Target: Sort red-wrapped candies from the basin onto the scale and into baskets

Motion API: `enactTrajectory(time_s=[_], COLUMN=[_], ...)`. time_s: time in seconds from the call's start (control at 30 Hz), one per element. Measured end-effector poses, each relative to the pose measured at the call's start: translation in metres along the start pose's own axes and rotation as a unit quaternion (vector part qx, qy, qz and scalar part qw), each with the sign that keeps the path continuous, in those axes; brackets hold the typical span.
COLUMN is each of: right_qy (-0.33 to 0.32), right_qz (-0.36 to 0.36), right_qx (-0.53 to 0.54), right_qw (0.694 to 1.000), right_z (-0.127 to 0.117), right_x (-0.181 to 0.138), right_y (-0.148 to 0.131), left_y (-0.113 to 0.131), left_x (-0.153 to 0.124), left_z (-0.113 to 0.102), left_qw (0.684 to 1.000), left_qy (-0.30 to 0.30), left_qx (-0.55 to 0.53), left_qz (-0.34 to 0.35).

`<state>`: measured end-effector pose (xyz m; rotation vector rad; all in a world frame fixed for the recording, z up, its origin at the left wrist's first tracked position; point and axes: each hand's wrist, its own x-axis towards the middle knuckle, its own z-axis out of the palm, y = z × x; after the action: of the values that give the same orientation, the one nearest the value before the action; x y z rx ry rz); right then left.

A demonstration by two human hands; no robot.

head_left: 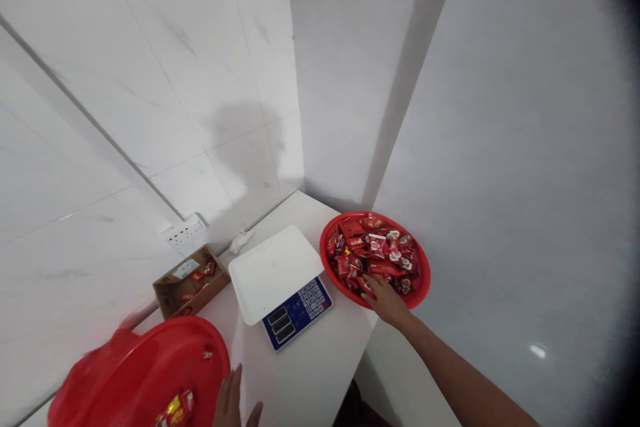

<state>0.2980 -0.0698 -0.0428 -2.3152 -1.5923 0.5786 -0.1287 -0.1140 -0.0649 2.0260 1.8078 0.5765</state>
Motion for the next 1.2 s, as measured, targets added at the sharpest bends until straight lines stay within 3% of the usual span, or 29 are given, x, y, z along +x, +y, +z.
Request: enactTrajectory(time_s=[0.1,0.2,0.3,0.47,0.57,0.63,0.73,0.8,0.87,1.0,1.2], right_qy=[0.007,0.02,0.049,0.177,0.248,0.193,-0.043,-0.144,-0.156,-0.116,-0.088], right_qz=[-0.049,-0.048,-0.016,0.003,-0.033,-0.064,-0.091,-0.086,-0.066,-0.062,-0.099], right_qx=[0.022,0.076,0.128,0.233,0.226,0.196,0.145,0.106,0.086,0.084,0.149], right_qw=[0.999,0.996,0.99,0.956,0.941,0.959,0.984,0.98,0.982,0.988,0.98], right_z=[-0.01,-0.027,-0.048,-0.086,-0.099,-0.098,-0.076,-0.053,-0.03,-0.004,-0.019], right_x=[0.016,0.032,0.045,0.054,0.048,0.039,0.023,0.017,0.015,0.029,0.064], right_y=[0.015,0.032,0.042,0.04,0.029,0.022,0.017,0.017,0.018,0.023,0.035], left_y=[0.037,0.068,0.093,0.121,0.13,0.134,0.139,0.141,0.142,0.145,0.147], left_x=[0.008,0.008,0.002,-0.004,-0.004,-0.005,-0.007,-0.008,-0.007,-0.001,0.006], left_z=[0.019,0.03,0.034,0.032,0.032,0.033,0.037,0.039,0.04,0.039,0.038], left_qw=[0.999,0.995,0.996,0.996,0.995,0.995,0.995,0.995,0.994,0.991,0.985], left_qy=[-0.047,-0.09,-0.067,-0.056,-0.056,-0.062,-0.072,-0.081,-0.092,-0.113,-0.152], left_qx=[-0.013,-0.04,-0.056,-0.046,-0.047,-0.046,-0.046,-0.049,-0.052,-0.064,-0.074], left_qz=[0.004,-0.015,-0.031,-0.048,-0.062,-0.061,-0.052,-0.044,-0.035,-0.019,-0.018])
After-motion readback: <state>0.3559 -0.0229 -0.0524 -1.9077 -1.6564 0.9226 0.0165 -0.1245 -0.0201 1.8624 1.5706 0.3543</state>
